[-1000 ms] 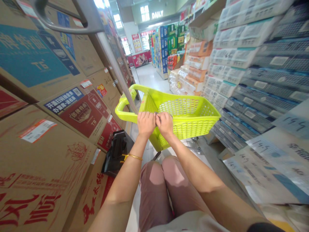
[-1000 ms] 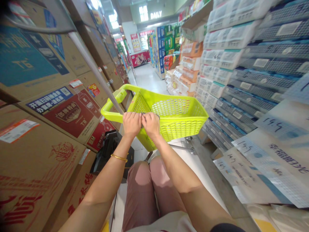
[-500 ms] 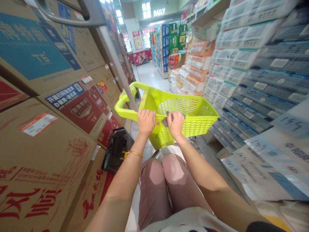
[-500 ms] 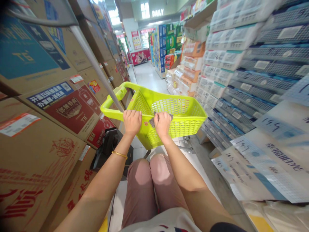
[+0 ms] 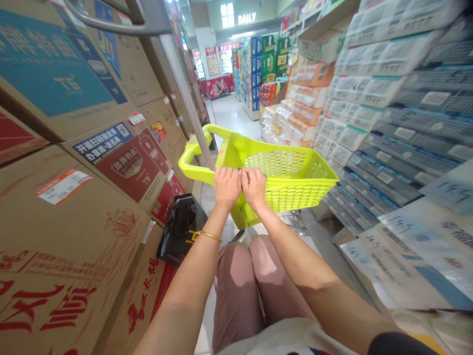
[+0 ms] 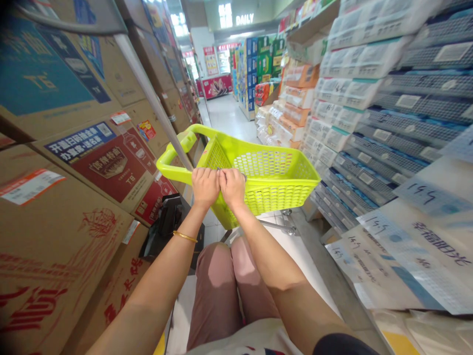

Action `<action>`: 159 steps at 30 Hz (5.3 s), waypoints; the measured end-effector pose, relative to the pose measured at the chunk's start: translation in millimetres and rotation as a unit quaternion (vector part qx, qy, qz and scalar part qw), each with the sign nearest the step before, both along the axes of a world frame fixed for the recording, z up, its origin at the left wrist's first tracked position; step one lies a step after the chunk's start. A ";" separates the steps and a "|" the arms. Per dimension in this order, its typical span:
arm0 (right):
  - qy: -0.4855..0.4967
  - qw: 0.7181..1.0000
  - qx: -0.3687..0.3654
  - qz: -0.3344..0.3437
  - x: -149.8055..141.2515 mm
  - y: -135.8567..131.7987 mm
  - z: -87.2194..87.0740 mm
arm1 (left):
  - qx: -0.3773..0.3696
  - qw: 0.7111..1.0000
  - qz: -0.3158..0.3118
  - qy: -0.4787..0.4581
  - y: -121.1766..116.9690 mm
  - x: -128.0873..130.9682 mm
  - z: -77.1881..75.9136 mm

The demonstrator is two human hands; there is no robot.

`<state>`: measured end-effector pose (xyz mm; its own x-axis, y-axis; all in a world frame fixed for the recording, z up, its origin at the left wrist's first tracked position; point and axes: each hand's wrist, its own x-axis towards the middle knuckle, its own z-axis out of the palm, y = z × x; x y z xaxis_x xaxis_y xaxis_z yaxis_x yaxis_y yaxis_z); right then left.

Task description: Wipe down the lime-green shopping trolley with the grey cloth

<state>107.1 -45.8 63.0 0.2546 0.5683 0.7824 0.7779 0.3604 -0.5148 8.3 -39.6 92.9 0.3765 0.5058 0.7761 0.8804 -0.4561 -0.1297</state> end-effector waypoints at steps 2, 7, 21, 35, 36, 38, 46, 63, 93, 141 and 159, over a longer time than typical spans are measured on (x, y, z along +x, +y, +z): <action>-0.052 0.998 -0.018 -0.009 9.1 -1.3 -5.2 | 0.008 1.000 -0.006 -0.005 -0.6 0.4 0.1; -0.109 0.992 -0.042 -0.055 34.3 -8.7 -10.4 | -0.002 1.000 -0.020 -0.012 -1.6 0.3 0.7; -0.010 0.999 -0.042 -0.018 26.0 -14.2 -3.0 | -0.051 0.998 -0.019 -0.042 -5.1 5.4 1.8; -0.091 0.996 -0.015 0.018 32.2 -7.2 -18.1 | -0.055 0.998 -0.023 -0.019 -6.6 -2.5 1.5; -0.090 0.996 -0.017 0.009 36.7 -8.2 -20.7 | -0.051 0.998 -0.026 -0.013 -6.7 -2.7 1.7; -0.088 0.996 -0.020 -0.004 47.4 -10.7 -25.8 | -0.048 0.998 -0.030 -0.002 -6.8 -3.0 1.9; -0.044 0.999 -0.025 -0.008 73.5 -18.7 -28.2 | -0.049 0.998 -0.027 -0.019 -9.2 4.9 -0.5; -0.042 0.997 -0.020 0.063 16.5 -13.0 -7.7 | -0.052 0.998 -0.023 -0.016 -9.3 1.5 -3.9; 0.019 0.999 -0.031 0.022 0.2 -9.0 2.6 | -0.066 0.997 -0.013 -0.043 -5.9 4.1 -4.6; -0.156 0.984 0.072 0.040 44.1 -21.4 -67.7 | -0.063 0.955 0.002 -0.291 -38.3 -9.1 -82.9; -0.238 0.967 0.018 0.091 27.3 11.0 -68.5 | -0.190 0.828 0.005 -0.527 3.5 22.8 -81.2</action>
